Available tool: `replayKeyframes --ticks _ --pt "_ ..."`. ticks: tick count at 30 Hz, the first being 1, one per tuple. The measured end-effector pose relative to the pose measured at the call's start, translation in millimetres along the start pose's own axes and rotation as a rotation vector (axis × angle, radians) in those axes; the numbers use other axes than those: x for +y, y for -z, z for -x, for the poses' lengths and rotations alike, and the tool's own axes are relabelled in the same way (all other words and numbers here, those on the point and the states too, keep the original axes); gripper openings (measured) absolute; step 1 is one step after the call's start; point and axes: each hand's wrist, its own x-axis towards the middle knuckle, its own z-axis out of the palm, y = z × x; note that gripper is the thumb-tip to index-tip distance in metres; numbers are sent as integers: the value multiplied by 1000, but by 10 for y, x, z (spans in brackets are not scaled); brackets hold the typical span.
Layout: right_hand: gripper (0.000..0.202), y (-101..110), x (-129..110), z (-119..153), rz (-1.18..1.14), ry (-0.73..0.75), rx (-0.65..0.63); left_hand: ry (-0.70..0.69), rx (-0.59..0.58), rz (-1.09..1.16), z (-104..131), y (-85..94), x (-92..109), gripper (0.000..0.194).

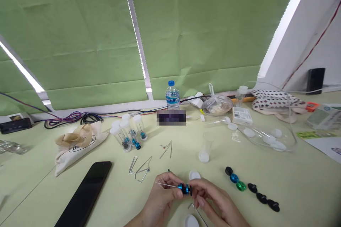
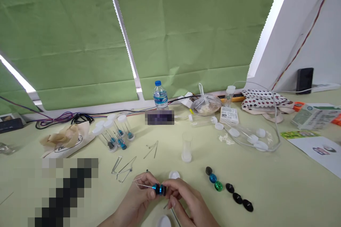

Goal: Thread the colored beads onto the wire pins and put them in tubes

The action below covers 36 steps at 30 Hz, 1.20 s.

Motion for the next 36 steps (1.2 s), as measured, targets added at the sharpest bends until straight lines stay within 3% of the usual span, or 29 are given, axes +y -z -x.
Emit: replayKeyframes --ticks 10,18,36 --pt "28 -6 7 19 -36 7 27 -7 9 12 5 -8 6 29" --pt "27 26 18 32 -50 -19 -54 -2 33 -15 59 -84 88 25" --pt "26 19 71 41 -96 -55 -55 13 42 -13 59 -77 84 25"
